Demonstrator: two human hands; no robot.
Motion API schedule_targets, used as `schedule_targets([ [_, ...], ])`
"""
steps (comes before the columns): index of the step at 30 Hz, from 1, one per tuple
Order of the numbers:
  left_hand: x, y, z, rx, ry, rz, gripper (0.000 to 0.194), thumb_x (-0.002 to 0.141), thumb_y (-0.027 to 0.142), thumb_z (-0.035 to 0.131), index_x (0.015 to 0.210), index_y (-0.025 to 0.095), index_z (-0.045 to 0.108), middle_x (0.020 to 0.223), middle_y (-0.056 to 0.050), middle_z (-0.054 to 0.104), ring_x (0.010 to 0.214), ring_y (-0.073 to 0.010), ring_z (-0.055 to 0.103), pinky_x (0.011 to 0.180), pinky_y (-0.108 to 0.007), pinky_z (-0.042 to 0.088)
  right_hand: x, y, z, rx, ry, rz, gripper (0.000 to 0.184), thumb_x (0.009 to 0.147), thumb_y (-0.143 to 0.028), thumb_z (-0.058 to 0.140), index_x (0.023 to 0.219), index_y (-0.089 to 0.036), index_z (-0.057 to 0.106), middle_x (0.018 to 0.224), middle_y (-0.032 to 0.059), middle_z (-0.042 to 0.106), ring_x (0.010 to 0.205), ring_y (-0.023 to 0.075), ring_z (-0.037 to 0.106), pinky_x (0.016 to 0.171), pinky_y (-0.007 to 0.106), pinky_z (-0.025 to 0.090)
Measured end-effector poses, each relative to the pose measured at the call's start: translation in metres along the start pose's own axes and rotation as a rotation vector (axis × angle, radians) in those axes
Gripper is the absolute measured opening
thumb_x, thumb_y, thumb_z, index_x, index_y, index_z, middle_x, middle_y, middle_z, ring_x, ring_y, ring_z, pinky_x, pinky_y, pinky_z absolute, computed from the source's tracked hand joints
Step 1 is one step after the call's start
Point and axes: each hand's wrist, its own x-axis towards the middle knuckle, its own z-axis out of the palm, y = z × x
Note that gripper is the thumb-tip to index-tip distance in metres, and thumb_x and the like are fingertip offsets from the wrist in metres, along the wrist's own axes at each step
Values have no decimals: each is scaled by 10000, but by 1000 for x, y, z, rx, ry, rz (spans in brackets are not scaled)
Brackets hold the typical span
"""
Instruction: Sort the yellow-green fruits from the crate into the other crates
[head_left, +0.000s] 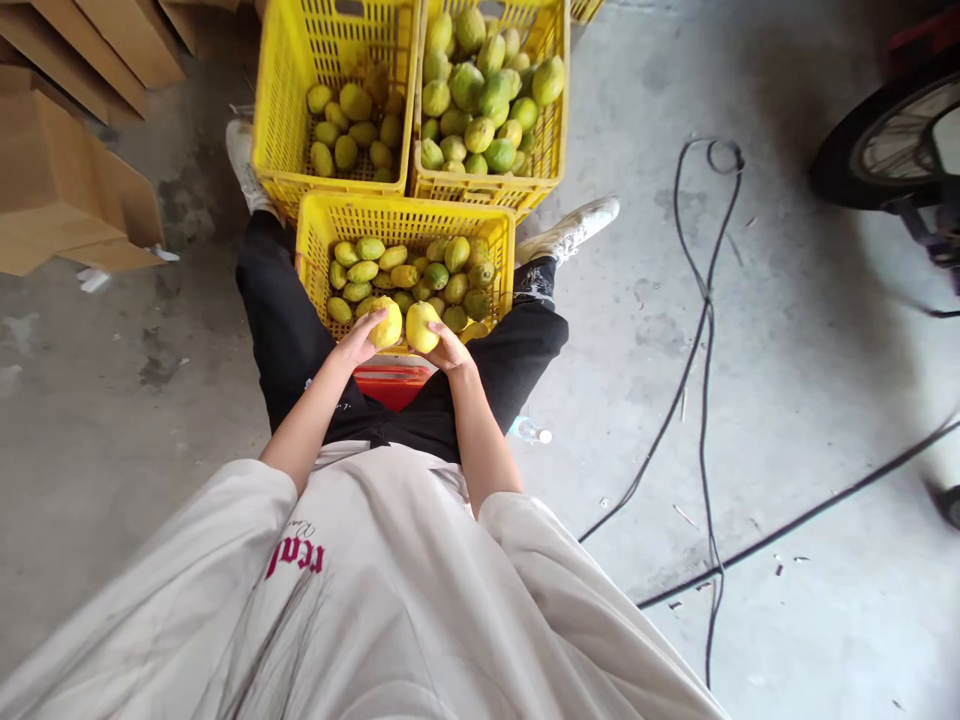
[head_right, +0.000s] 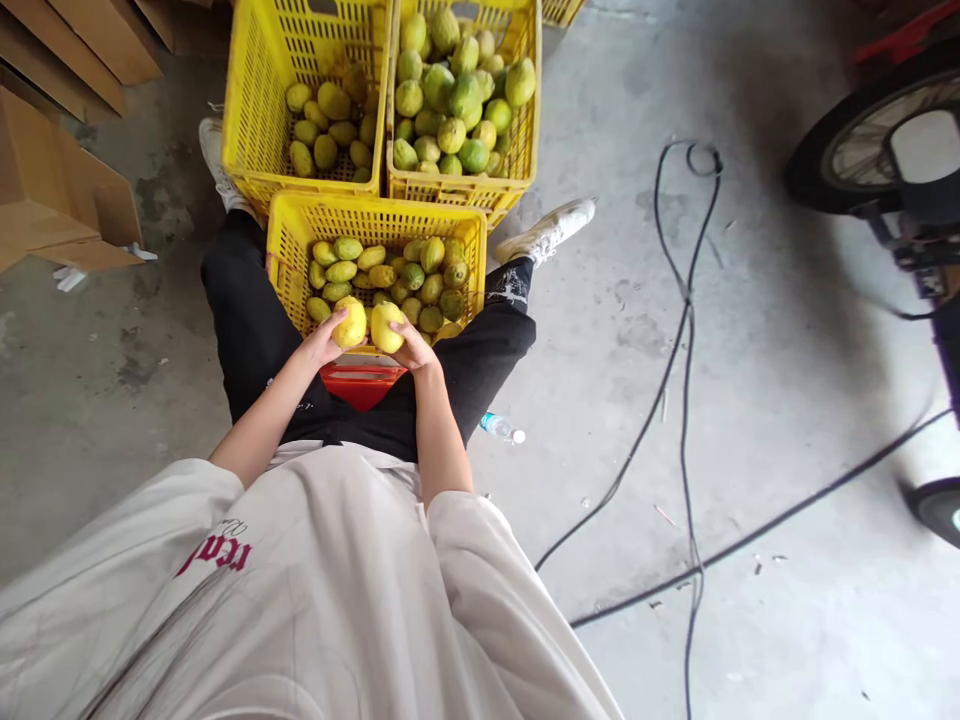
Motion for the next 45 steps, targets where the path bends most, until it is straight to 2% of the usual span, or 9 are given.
schedule_targets([
  [3, -2, 4, -2, -34, -1, -26, 167, 1071, 283, 808, 1228, 245, 850, 1081, -88, 924, 1327, -341, 954, 1170, -456, 825, -4, 2, 4, -47, 34, -8, 614, 857, -225, 940, 1399, -368, 688, 1236, -25, 910, 1208, 297, 949, 901, 376, 827],
  [6, -4, 11, -7, -92, 12, -24, 256, 1119, 365, 642, 1256, 240, 818, 1111, -96, 937, 1380, -345, 926, 1176, -456, 801, -3, 4, 10, -32, 38, -6, 688, 799, -150, 948, 1381, -383, 665, 1287, -32, 909, 1324, 316, 936, 1058, 464, 841],
  [12, -2, 14, -8, -97, 8, -23, 380, 1045, 287, 607, 1370, 210, 789, 1272, -126, 957, 1474, -345, 886, 1208, -434, 755, 1, 2, 5, 55, 15, -22, 484, 866, -304, 868, 1303, -356, 668, 1290, 35, 956, 1404, 373, 916, 1149, 595, 836],
  [17, 5, 9, -1, -55, 66, -16, 246, 1033, 268, 772, 1273, 235, 815, 1143, -53, 921, 1306, -297, 920, 1167, -380, 759, -3, -2, 0, 16, 85, 22, 357, 970, -245, 787, 1307, -328, 702, 1094, -25, 935, 1265, 292, 937, 1185, 474, 798],
  [22, 11, 6, -7, -26, 35, -103, 322, 1099, 332, 766, 1403, 258, 840, 1135, -61, 925, 1284, -327, 934, 1092, -410, 794, -6, -1, 4, -98, 130, 108, 189, 1064, -186, 770, 1230, -273, 746, 951, -2, 902, 1269, 298, 934, 1176, 397, 773],
  [30, 17, 1, -8, -27, 26, -136, 360, 1176, 344, 588, 1390, 195, 836, 1170, -125, 944, 1367, -363, 940, 1003, -366, 792, -5, 2, 0, 14, 147, 45, 504, 898, -181, 911, 1329, -345, 708, 1129, -18, 909, 1324, 330, 914, 1174, 553, 834],
  [34, 18, 1, -11, -7, -18, -119, 402, 1073, 304, 770, 1463, 221, 814, 1215, -87, 960, 1319, -334, 947, 1042, -363, 773, -8, 0, 3, 23, 160, 31, 462, 949, -132, 868, 1315, -352, 691, 1180, -31, 915, 1332, 300, 899, 1224, 568, 808],
  [39, 13, -2, -11, 76, -88, -49, 332, 969, 176, 925, 1287, 214, 836, 1110, -54, 951, 1140, -269, 952, 972, -287, 725, -6, -4, 11, 53, 196, 36, 215, 1054, -248, 756, 1261, -300, 731, 1147, 33, 927, 1458, 341, 868, 1265, 562, 774],
  [45, 12, -3, -9, 88, -33, -10, 298, 983, 182, 941, 1236, 220, 789, 1130, -57, 947, 1239, -287, 953, 1031, -297, 739, -3, -4, 6, 73, 85, 3, 402, 943, -307, 808, 1339, -336, 745, 1231, 44, 961, 1448, 400, 900, 1192, 648, 821],
])
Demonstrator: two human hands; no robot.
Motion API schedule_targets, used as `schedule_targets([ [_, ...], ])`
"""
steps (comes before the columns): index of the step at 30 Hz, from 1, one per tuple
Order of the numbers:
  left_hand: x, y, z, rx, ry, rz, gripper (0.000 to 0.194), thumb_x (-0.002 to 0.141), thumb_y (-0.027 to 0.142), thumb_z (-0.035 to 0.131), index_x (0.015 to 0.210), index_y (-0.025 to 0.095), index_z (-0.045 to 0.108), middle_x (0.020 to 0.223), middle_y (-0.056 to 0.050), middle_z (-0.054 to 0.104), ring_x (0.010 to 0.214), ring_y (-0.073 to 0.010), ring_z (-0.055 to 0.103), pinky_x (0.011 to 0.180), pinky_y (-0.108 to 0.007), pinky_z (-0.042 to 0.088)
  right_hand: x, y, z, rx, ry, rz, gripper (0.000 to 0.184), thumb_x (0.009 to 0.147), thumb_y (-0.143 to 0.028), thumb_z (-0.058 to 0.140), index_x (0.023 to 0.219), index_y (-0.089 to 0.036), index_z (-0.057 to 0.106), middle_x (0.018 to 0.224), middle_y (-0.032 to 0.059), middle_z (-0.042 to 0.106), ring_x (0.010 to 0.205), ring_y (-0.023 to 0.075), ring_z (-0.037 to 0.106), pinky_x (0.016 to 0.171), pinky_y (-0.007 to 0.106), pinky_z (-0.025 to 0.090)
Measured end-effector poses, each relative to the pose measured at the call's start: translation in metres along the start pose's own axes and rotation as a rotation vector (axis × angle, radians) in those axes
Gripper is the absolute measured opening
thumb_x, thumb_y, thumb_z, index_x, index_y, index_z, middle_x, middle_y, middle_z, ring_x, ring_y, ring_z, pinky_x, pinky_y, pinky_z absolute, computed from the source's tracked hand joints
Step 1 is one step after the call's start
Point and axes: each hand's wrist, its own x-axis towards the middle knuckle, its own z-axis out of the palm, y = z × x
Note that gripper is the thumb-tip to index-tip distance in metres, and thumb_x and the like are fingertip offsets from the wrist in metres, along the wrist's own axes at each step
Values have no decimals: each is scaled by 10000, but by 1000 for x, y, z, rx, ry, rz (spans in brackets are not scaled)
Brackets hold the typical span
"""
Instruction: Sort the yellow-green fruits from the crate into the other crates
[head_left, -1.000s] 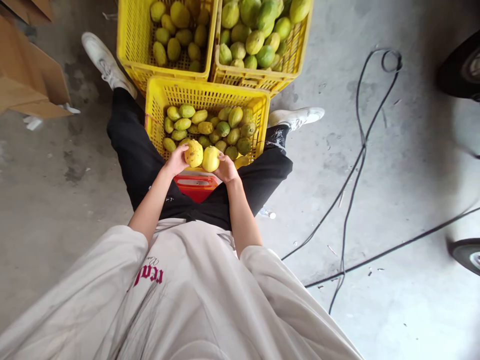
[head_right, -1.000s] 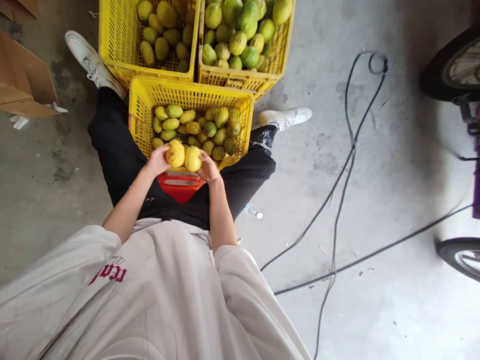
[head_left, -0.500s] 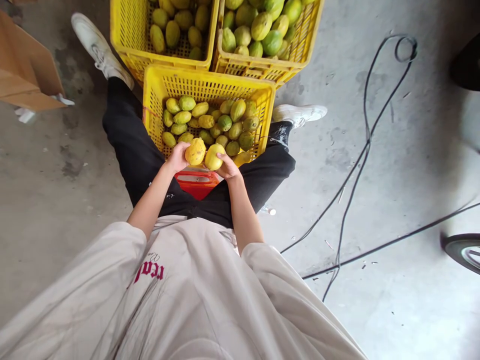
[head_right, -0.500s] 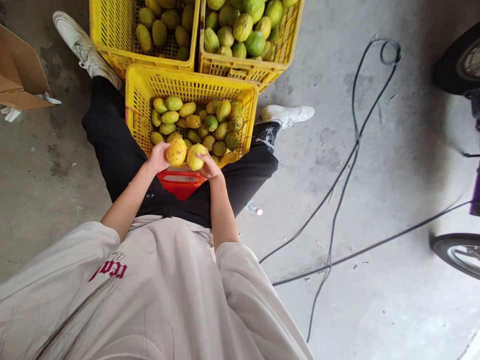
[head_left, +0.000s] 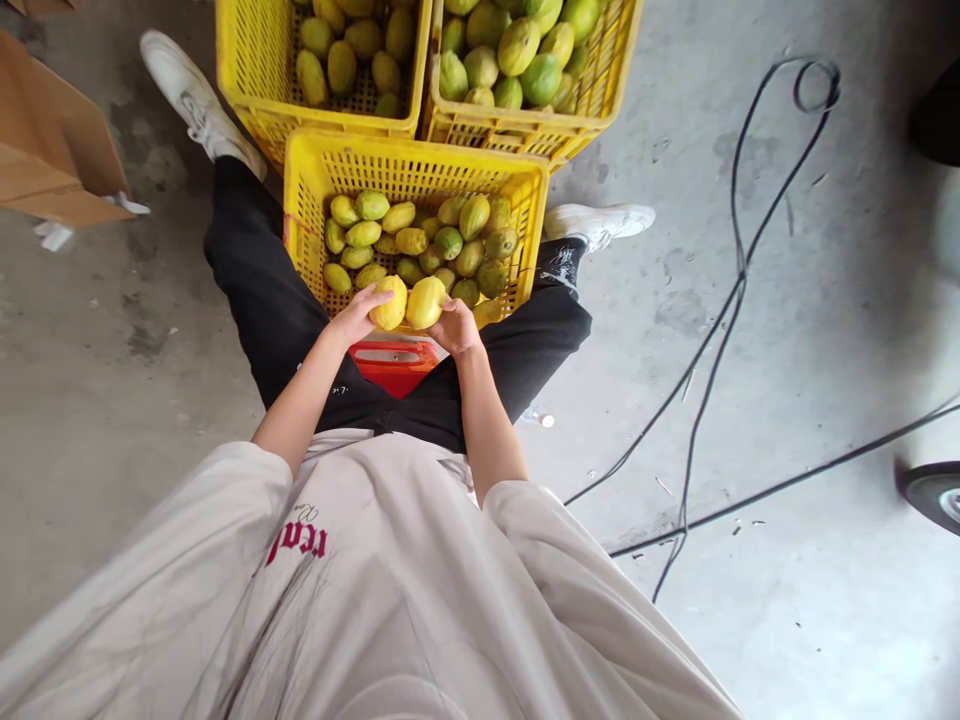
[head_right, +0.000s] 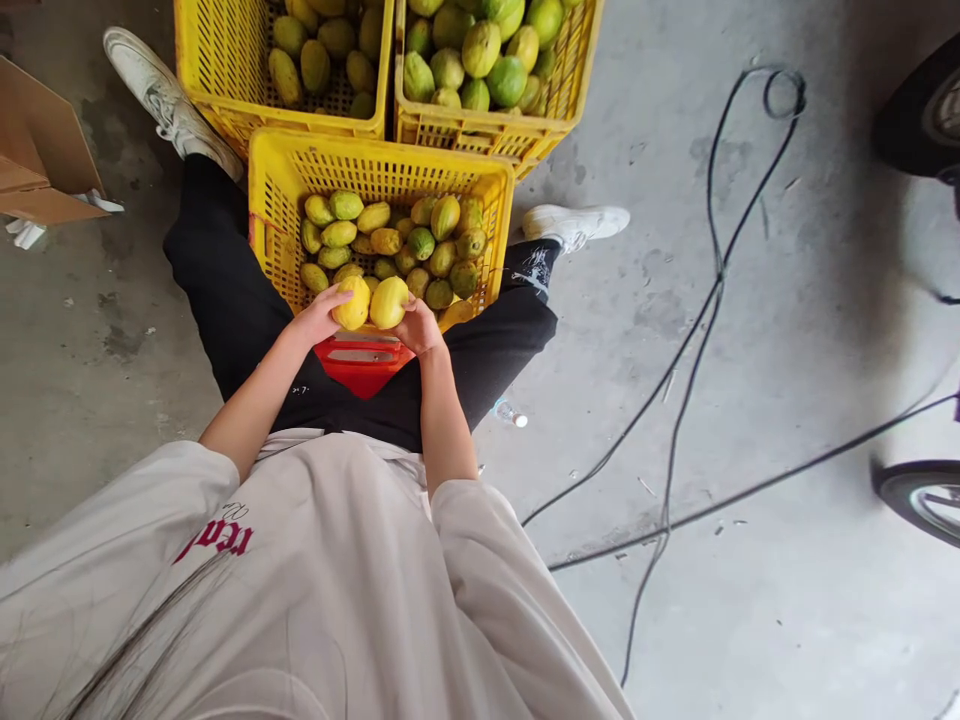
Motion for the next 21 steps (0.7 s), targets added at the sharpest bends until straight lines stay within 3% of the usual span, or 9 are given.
schedule_targets([
  [5, -3, 5, -2, -45, -1, -28, 382, 1038, 269, 876, 1397, 268, 746, 1244, -44, 951, 1310, -273, 938, 1166, -390, 788, 4, 7, -5, -64, -4, -12, 306, 1030, -286, 868, 1312, -312, 753, 1146, 49, 960, 1406, 365, 918, 1202, 575, 828],
  [8, -4, 9, -1, -78, 10, -47, 295, 1038, 229, 749, 1332, 255, 760, 1178, -60, 930, 1370, -318, 926, 1151, -446, 801, 6, 9, -6, -89, 23, 1, 247, 1070, -279, 876, 1281, -301, 749, 1125, 38, 955, 1397, 335, 919, 1222, 521, 814],
  [12, -4, 12, 4, -110, 54, -34, 280, 1016, 165, 599, 1211, 225, 790, 1191, -98, 922, 1549, -380, 867, 1189, -480, 768, 5, 7, -6, -69, 46, -10, 316, 1063, -160, 814, 1313, -329, 720, 1065, -29, 918, 1422, 279, 891, 1268, 471, 775],
  [15, -5, 8, 6, -69, 31, -23, 213, 1032, 214, 718, 1220, 226, 817, 1206, -86, 937, 1565, -364, 859, 1204, -415, 742, 3, 6, -4, -75, 56, -18, 304, 1086, -133, 763, 1311, -333, 716, 1085, -44, 908, 1423, 253, 872, 1299, 450, 747],
  [18, -4, 3, 6, 6, 11, -27, 257, 962, 247, 905, 1210, 230, 839, 1169, -86, 944, 1455, -351, 897, 1164, -369, 732, 2, 5, -2, -94, 98, 9, 221, 1128, -139, 723, 1260, -316, 715, 1098, -32, 902, 1388, 243, 874, 1297, 438, 743],
  [21, 0, -1, 2, 57, 27, 5, 255, 941, 164, 914, 1165, 233, 814, 1096, -41, 918, 1304, -288, 928, 1092, -313, 723, 1, 4, 0, -68, 76, 66, 82, 1185, -240, 731, 1252, -287, 723, 1125, 24, 916, 1435, 284, 869, 1314, 508, 745],
])
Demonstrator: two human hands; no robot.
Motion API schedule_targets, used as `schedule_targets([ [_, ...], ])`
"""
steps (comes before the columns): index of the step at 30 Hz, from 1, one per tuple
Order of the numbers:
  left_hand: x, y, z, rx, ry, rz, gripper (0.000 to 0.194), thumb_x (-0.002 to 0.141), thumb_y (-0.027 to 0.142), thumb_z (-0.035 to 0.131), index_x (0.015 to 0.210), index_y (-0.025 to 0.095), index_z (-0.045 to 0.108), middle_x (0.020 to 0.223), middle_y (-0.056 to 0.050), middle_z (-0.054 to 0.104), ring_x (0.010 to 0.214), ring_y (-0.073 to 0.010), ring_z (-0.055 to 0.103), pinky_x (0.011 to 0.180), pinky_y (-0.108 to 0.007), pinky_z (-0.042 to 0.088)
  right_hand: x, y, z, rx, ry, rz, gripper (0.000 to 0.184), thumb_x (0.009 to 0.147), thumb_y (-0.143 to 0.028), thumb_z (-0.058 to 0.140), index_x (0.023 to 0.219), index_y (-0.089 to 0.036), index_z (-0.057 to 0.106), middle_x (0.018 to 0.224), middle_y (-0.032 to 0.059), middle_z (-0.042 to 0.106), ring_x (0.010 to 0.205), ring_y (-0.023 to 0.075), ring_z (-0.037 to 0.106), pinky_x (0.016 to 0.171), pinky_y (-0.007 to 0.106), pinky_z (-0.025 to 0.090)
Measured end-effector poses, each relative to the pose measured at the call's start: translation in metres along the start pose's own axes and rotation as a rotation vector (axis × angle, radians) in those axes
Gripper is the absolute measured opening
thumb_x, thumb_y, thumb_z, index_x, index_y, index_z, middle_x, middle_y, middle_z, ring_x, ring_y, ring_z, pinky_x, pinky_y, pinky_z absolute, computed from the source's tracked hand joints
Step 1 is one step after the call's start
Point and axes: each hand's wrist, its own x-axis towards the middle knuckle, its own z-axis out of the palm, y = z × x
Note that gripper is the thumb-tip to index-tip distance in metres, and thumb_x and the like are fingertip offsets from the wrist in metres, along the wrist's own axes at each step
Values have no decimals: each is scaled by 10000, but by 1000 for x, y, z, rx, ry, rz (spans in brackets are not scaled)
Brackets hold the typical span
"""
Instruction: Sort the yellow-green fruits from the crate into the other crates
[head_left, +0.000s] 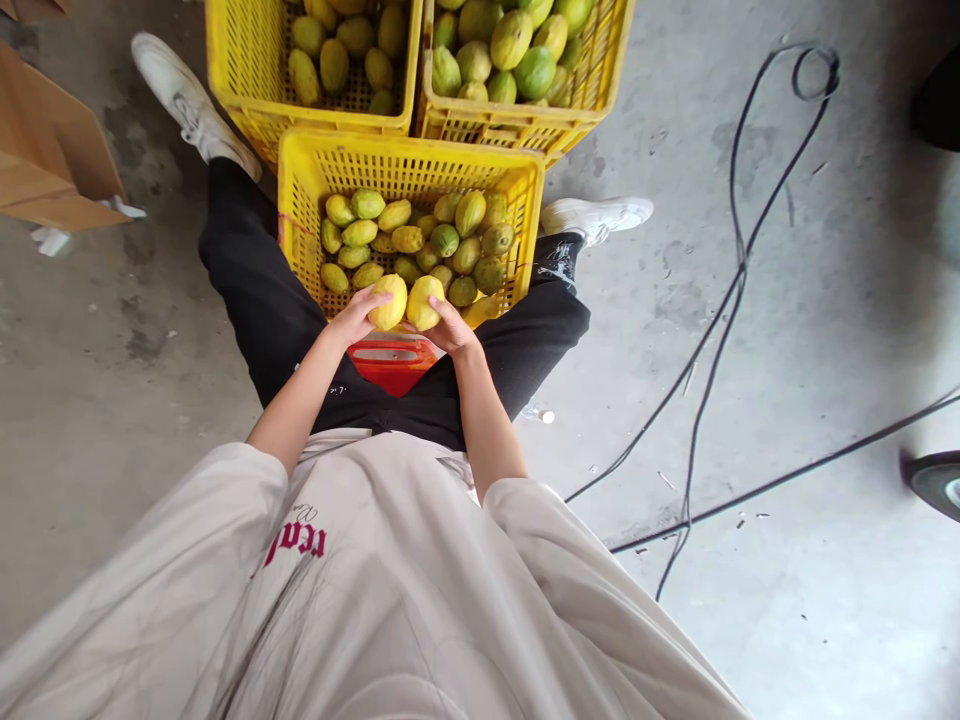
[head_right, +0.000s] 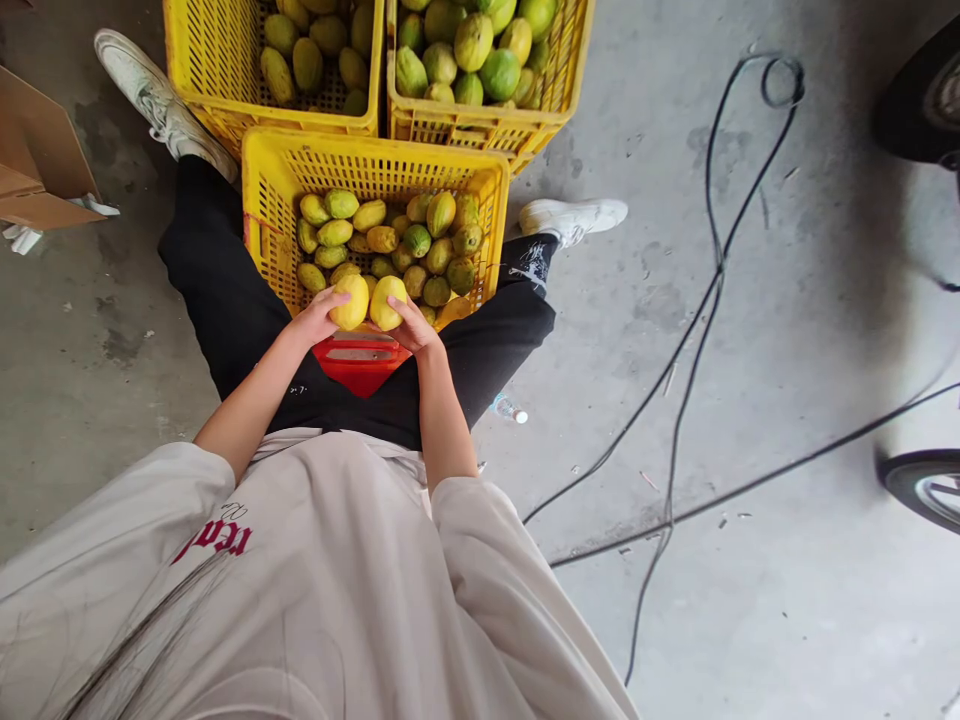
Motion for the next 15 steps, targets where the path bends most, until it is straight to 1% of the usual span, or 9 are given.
schedule_targets([
  [1, 2, -1, -2, 4, 13, 15, 263, 945, 142, 900, 1168, 237, 797, 1092, -25, 908, 1278, -270, 930, 1079, -302, 722, 0, -1, 0, 13, -19, 16, 71, 1193, -305, 747, 1257, -281, 728, 1145, 47, 924, 1454, 312, 870, 1315, 549, 753],
  [3, 5, -1, -5, 5, 40, 31, 306, 955, 138, 891, 1206, 256, 760, 1124, -8, 898, 1281, -260, 932, 1085, -314, 737, 0, -3, 1, 47, -51, 32, 171, 1173, -425, 759, 1261, -281, 732, 1194, 86, 940, 1471, 374, 879, 1292, 636, 775],
  [5, 9, 0, -10, 15, 61, 41, 359, 967, 193, 921, 1257, 278, 729, 1191, -17, 902, 1317, -277, 933, 1111, -358, 766, 0, -5, 1, 91, -89, 24, 246, 1122, -483, 748, 1275, -291, 733, 1248, 104, 951, 1465, 421, 889, 1244, 695, 794],
  [7, 13, 0, -14, 23, 69, 57, 411, 980, 284, 961, 1307, 288, 713, 1260, -41, 906, 1336, -296, 935, 1134, -400, 791, 1, -7, -1, 126, -142, 17, 322, 1070, -501, 746, 1323, -303, 738, 1291, 107, 958, 1448, 443, 897, 1198, 718, 804],
  [9, 17, 0, -17, 9, 77, 61, 384, 1026, 380, 938, 1322, 279, 716, 1275, -70, 900, 1349, -321, 933, 1149, -434, 802, 2, -7, -3, 119, -178, 13, 372, 1046, -498, 748, 1368, -313, 734, 1292, 102, 962, 1417, 444, 907, 1171, 719, 806],
  [11, 20, 1, -18, -24, 82, 51, 286, 1102, 438, 820, 1306, 259, 730, 1263, -101, 888, 1395, -359, 919, 1161, -480, 804, 4, -7, -5, 88, -174, 2, 352, 1057, -458, 712, 1379, -316, 720, 1251, 87, 959, 1387, 422, 912, 1183, 705, 799],
  [13, 21, 1, -17, -64, 83, 47, 240, 1139, 428, 696, 1286, 244, 740, 1268, -128, 882, 1467, -390, 892, 1171, -524, 800, 7, -6, -7, 60, -141, -11, 305, 1079, -396, 651, 1366, -311, 707, 1191, 70, 947, 1373, 384, 907, 1224, 669, 784],
  [15, 21, 2, -15, -94, 85, 53, 234, 1125, 378, 649, 1289, 242, 744, 1286, -141, 884, 1525, -398, 863, 1171, -535, 800, 9, -5, -7, 39, -88, -15, 267, 1084, -344, 616, 1333, -305, 705, 1123, 57, 928, 1373, 358, 896, 1254, 621, 776],
])
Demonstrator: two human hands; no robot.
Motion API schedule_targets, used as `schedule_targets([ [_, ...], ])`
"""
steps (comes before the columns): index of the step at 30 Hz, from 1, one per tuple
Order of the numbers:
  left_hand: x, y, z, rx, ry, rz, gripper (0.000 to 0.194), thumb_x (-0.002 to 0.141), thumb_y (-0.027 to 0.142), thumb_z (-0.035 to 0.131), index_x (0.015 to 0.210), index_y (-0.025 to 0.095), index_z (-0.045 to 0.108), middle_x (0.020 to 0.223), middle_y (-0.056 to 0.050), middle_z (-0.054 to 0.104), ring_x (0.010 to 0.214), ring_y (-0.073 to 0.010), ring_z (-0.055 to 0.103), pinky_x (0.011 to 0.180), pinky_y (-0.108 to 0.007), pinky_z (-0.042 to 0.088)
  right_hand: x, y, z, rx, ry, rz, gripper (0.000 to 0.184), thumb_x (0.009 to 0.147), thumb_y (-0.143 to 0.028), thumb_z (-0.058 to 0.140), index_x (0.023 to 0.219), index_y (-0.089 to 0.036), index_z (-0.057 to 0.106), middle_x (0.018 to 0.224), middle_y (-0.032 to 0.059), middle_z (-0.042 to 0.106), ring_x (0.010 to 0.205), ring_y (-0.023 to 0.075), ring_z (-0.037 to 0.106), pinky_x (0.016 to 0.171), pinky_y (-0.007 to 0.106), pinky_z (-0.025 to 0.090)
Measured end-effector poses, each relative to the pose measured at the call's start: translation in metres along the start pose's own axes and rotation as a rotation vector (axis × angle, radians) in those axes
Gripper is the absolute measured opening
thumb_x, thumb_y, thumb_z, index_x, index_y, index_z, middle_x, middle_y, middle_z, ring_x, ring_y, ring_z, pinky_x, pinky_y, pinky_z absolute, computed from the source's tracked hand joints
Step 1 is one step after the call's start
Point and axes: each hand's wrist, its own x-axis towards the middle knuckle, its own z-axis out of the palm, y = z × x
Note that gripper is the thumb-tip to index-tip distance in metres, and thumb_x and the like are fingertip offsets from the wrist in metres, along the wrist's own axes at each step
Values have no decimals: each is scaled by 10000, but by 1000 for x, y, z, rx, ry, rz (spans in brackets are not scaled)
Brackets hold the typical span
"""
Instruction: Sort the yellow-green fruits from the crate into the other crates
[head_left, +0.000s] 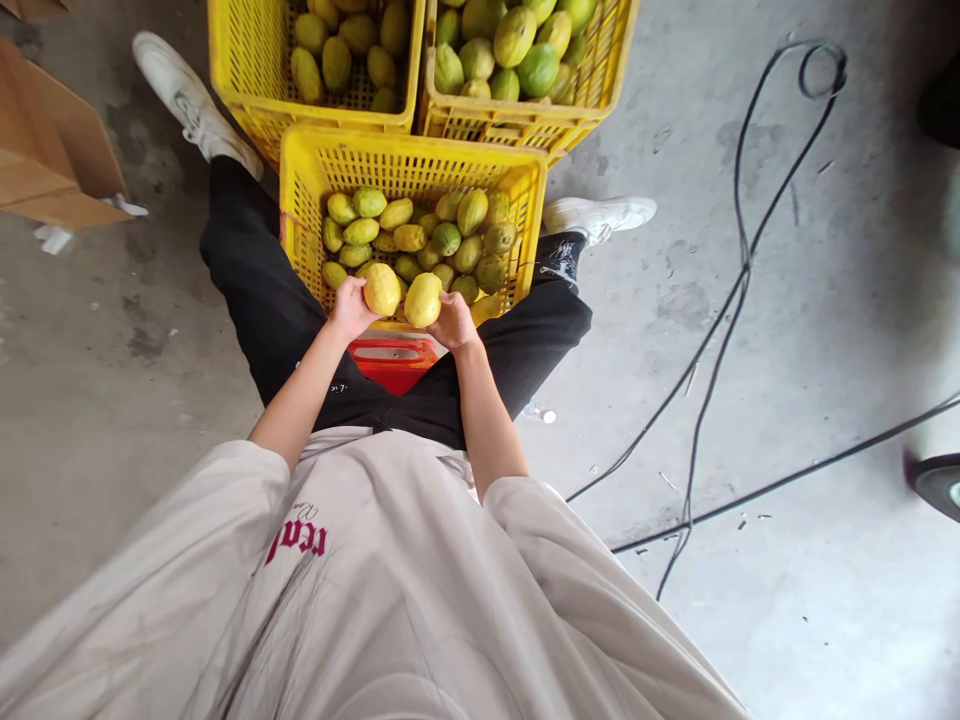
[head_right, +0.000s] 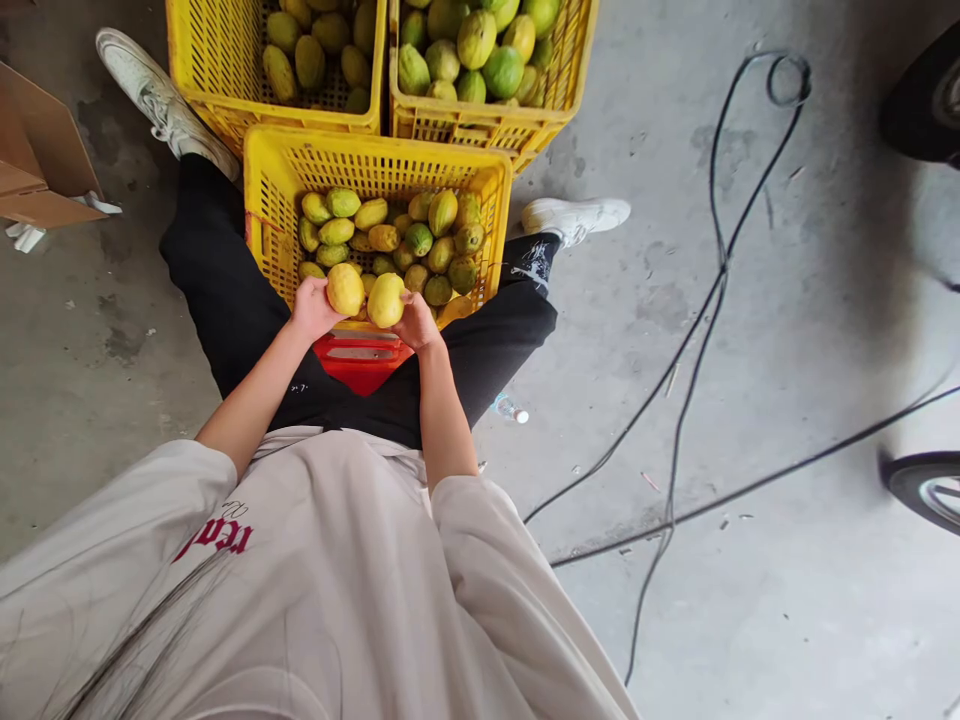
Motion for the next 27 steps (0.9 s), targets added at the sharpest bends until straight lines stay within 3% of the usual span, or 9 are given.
schedule_targets([
  [4, -3, 2, 6, -1, 42, -10, 218, 1139, 323, 610, 1292, 251, 748, 1295, -123, 885, 1588, -354, 830, 1178, -446, 790, 2, 3, 2, -33, 90, -15, 161, 1085, -298, 669, 1243, -310, 699, 1018, 42, 887, 1378, 352, 878, 1250, 565, 781],
  [7, -4, 5, 5, 49, 49, -20, 240, 1151, 372, 658, 1341, 266, 760, 1338, -99, 893, 1609, -330, 818, 1217, -413, 772, 3, 6, 3, -37, 126, -48, 117, 1104, -278, 723, 1206, -315, 681, 983, 13, 865, 1377, 323, 852, 1278, 516, 750],
  [12, -4, 5, -6, 19, 24, -44, 333, 1110, 345, 741, 1435, 280, 774, 1261, -60, 918, 1490, -300, 891, 1240, -402, 766, 7, 7, 3, 3, 216, -121, 48, 1135, -300, 700, 1172, -314, 673, 1007, 3, 885, 1399, 294, 856, 1289, 476, 732],
  [16, -4, 4, -4, -33, -38, -78, 488, 1110, 374, 783, 1587, 289, 723, 1271, -44, 960, 1362, -274, 960, 1200, -373, 769, 6, 6, 2, -24, 170, -104, 126, 1090, -361, 762, 1186, -302, 707, 1057, 54, 915, 1403, 344, 883, 1191, 508, 796],
  [20, -13, 8, 7, -35, -28, -122, 384, 1178, 382, 676, 1531, 252, 758, 1178, -55, 969, 1260, -273, 985, 1115, -351, 787, 2, 3, 3, -11, 86, -69, 195, 1097, -406, 785, 1251, -307, 716, 1039, 33, 898, 1388, 335, 892, 1193, 517, 796],
  [23, -23, 13, 14, -92, -29, -109, 408, 1223, 471, 559, 1470, 232, 778, 1170, -94, 968, 1343, -327, 967, 1124, -405, 805, -2, 0, 3, 34, 26, -27, 218, 1144, -441, 685, 1308, -301, 722, 1047, 42, 900, 1405, 341, 879, 1262, 577, 756],
  [27, -30, 19, 19, -155, -61, -126, 504, 1162, 468, 560, 1552, 219, 757, 1307, -145, 974, 1494, -398, 912, 1184, -477, 799, -3, -2, 1, 78, -35, -2, 369, 1044, -481, 645, 1346, -288, 734, 1174, 107, 941, 1451, 425, 877, 1231, 689, 771],
])
